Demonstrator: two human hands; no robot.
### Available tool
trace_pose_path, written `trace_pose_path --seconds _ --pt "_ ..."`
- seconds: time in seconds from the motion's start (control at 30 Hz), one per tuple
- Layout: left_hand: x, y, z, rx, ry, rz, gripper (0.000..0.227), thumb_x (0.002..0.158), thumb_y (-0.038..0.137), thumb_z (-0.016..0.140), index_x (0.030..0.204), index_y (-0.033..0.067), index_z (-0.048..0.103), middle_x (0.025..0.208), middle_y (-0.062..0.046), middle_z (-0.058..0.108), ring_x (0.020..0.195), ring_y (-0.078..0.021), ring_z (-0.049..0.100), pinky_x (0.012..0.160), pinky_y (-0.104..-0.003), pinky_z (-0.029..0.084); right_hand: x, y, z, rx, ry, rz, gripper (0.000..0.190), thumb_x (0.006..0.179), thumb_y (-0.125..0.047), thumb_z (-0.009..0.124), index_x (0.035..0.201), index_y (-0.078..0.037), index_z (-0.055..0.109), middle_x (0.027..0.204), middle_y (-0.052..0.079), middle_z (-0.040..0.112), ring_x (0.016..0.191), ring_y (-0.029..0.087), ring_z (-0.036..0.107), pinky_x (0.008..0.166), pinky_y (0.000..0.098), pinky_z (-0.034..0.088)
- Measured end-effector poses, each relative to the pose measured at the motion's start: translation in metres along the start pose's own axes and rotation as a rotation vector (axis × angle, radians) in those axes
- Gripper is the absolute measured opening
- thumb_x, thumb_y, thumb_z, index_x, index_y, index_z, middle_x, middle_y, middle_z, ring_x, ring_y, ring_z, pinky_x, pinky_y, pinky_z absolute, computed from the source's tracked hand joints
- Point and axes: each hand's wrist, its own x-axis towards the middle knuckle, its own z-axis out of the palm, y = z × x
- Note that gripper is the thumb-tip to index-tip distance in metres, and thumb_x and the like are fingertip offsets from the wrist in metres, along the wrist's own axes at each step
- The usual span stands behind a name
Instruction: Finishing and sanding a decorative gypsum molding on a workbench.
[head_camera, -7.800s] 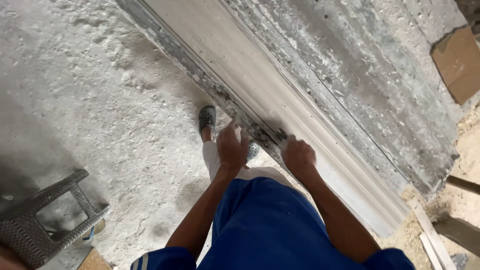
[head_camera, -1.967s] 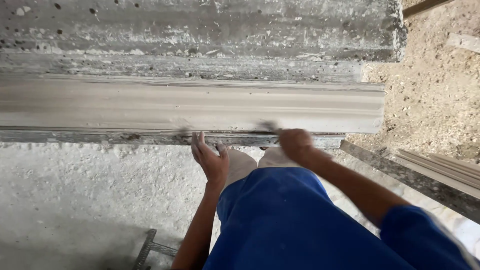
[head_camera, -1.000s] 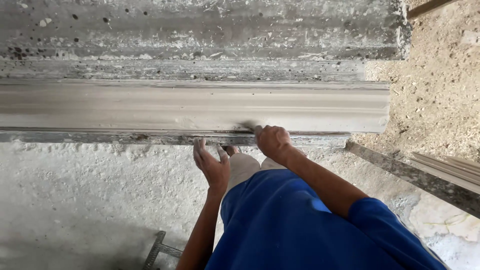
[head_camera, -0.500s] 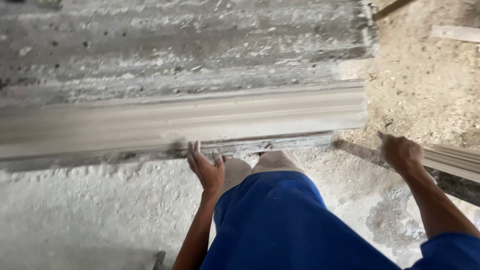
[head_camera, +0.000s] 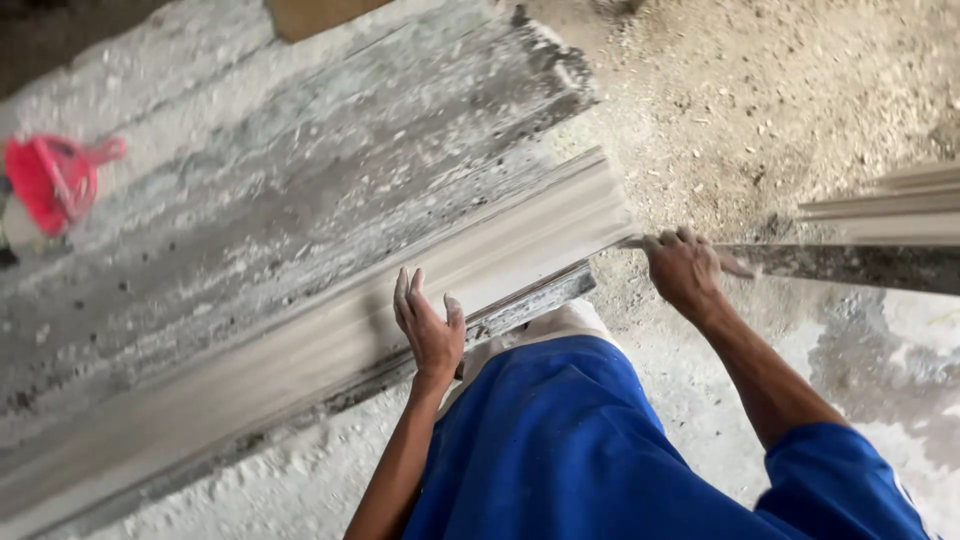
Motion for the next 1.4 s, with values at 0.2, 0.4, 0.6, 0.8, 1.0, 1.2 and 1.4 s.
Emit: trace_pose_path --seconds 0.2,0.4,0.6,0.8,1.0,1.2,1.4 --pt "0.003 -0.005 0.030 0.035 -0.157 0.029 0.069 0.092 0.019 0.066 0.151 -0.0023 0.038 0.158 -0.030 0.034 0.149 -0.0433 0.032 0.122 -0.057 0.027 -0.025 -0.026 -0.132 0.597 0.140 0.276 0.044 0.112 -0.028 0.032 0.139 -0.016 0.065 0.102 0.009 0.076 0.032 0.016 0.035 0.026 0.0322 0.029" --pt "0.014 -0.005 0.035 0.153 -0.392 0.011 0.080 0.088 0.023 0.068 0.153 -0.0043 0.032 0.161 -0.033 0.024 0.154 -0.0448 0.021 0.122 -0.056 0.020 -0.009 -0.066 -0.065 0.287 -0.373 0.169 0.039 0.110 -0.042 0.042 0.115 -0.013 0.068 0.072 0.015 0.075 0.044 0.013 0.036 0.041 0.0327 0.033" --pt "0.012 -0.036 0.043 0.277 -0.536 -0.118 0.098 0.086 0.038 0.069 0.160 0.0003 0.017 0.167 -0.029 0.010 0.156 -0.0438 0.006 0.124 -0.059 0.008 0.013 -0.072 0.009 -0.108 -0.493 0.000 0.032 0.114 -0.025 0.037 0.113 -0.009 0.064 0.066 0.004 0.067 0.043 0.010 0.039 0.036 0.0279 0.038" --pt "0.001 -0.051 0.040 0.374 -0.672 -0.052 0.115 0.082 0.060 0.069 0.161 0.0054 0.006 0.169 -0.025 -0.001 0.156 -0.0438 -0.004 0.123 -0.063 0.003 0.000 -0.028 -0.076 0.187 -0.433 0.371 0.027 0.112 -0.020 0.031 0.124 -0.016 0.054 0.053 0.001 0.046 0.038 0.009 0.038 0.032 0.0282 0.033" --pt "0.019 -0.053 0.036 0.399 -0.836 -0.083 0.129 0.077 0.068 0.072 0.162 0.0071 -0.004 0.169 -0.025 -0.012 0.156 -0.0449 -0.011 0.122 -0.066 0.002 0.026 -0.080 -0.072 -0.016 -0.620 0.049 0.045 0.115 -0.026 0.028 0.098 -0.011 0.066 0.056 -0.002 0.038 0.042 0.006 0.034 0.034 0.0257 0.034" --pt "0.023 -0.058 0.030 0.396 -0.985 -0.138 0.135 0.075 0.065 0.074 0.163 0.0107 -0.012 0.170 -0.022 -0.021 0.157 -0.0428 -0.017 0.121 -0.069 0.001 0.006 -0.029 -0.061 0.103 -0.390 0.412 0.057 0.105 -0.015 0.029 0.157 -0.034 0.040 0.048 0.002 0.044 0.033 0.009 0.033 0.027 0.0252 0.035" --pt "0.020 -0.066 0.037 0.422 -1.006 -0.144 0.137 0.074 0.069 0.073 0.162 0.0113 -0.015 0.169 -0.022 -0.023 0.156 -0.0432 -0.019 0.121 -0.068 0.000 0.009 -0.067 -0.109 0.135 -0.662 0.208 0.047 0.116 -0.029 0.023 0.129 -0.017 0.067 0.056 -0.002 0.034 0.043 0.008 0.035 0.035 0.0253 0.033"
